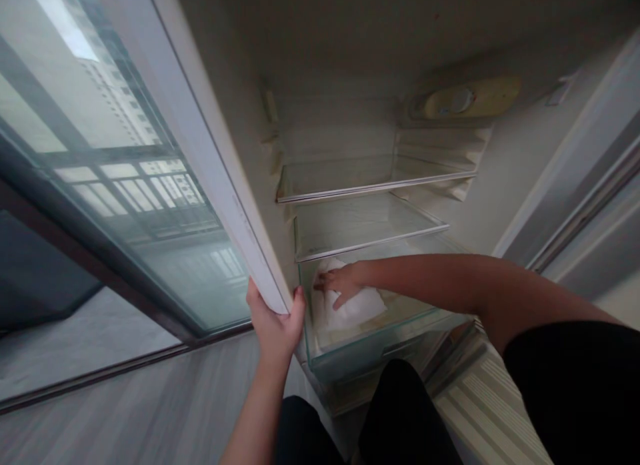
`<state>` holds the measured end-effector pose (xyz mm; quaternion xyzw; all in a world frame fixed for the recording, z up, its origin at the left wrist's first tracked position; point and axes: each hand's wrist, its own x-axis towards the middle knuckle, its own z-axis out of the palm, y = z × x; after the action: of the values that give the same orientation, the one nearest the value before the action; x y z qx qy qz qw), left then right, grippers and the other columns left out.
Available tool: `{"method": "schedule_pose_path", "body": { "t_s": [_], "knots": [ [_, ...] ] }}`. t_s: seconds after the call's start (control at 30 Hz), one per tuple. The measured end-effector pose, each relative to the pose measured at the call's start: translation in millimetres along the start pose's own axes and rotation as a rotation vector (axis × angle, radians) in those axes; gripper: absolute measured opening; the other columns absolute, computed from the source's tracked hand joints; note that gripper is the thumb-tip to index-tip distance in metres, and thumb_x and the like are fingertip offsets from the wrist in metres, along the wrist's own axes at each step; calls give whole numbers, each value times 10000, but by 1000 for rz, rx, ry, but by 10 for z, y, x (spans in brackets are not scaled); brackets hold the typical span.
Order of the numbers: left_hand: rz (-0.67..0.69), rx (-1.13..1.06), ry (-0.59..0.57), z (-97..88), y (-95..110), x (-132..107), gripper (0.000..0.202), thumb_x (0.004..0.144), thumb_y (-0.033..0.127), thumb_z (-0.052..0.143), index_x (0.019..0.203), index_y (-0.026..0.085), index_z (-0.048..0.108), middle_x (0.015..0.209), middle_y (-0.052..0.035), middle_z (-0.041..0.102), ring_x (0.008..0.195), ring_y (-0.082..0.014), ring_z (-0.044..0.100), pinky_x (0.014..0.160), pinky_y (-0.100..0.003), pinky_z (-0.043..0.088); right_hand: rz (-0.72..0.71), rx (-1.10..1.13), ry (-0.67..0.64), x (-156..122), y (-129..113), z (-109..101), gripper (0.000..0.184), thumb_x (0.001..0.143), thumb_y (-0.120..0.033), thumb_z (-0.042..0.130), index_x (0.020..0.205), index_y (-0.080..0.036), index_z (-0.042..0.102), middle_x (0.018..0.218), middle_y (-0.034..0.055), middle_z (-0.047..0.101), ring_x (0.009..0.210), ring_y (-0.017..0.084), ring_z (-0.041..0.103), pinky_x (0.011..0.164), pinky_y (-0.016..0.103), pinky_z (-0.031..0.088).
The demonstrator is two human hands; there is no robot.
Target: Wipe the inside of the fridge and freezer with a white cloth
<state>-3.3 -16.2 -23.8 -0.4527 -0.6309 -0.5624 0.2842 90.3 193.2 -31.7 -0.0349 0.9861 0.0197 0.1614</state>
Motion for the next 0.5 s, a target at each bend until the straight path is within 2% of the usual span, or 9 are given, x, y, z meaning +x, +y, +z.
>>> {"method": "schedule_pose_path", "body": {
  "t_s": [0.1, 0.27, 0.37, 0.5],
  "knots": [
    [-53, -29, 11, -17, -8, -41, 752, 847, 386, 740, 1495, 164, 430, 1347, -174, 590, 1222, -289, 613, 1008, -416, 533, 70, -6, 19, 171, 190, 53, 932, 950, -623, 620, 1649, -114, 271, 1655, 286, 219, 1523, 464, 259, 1216, 562, 305],
    [-94, -52, 4, -31, 10, -38, 814, 811, 402, 762, 1515, 148, 444, 1385, -172, 603, 1250, -294, 609, 1042, -393, 501, 50, 49, 78, 317, 379, 137, 901, 974, -622, 582, 1650, -117, 266, 1681, 237, 188, 1565, 388, 201, 1270, 549, 228],
    [-134, -44, -7, -30, 5, -46, 818, 807, 434, 762, 1507, 140, 458, 1312, -166, 642, 1213, -304, 630, 1020, -405, 509, 13, 83, 104, 179, 551, 259, 866, 1010, -587, 536, 1659, -103, 228, 1691, 234, 133, 1582, 359, 145, 1290, 514, 187],
    [-200, -50, -29, -35, 2, -65, 816, 800, 453, 764, 1487, 129, 467, 1289, -171, 652, 1140, -296, 659, 971, -406, 531, 78, 167, 65, -299, 870, 492, 836, 1028, -548, 507, 1673, -135, 172, 1706, 196, 50, 1590, 353, 90, 1289, 534, 172]
  ]
}}
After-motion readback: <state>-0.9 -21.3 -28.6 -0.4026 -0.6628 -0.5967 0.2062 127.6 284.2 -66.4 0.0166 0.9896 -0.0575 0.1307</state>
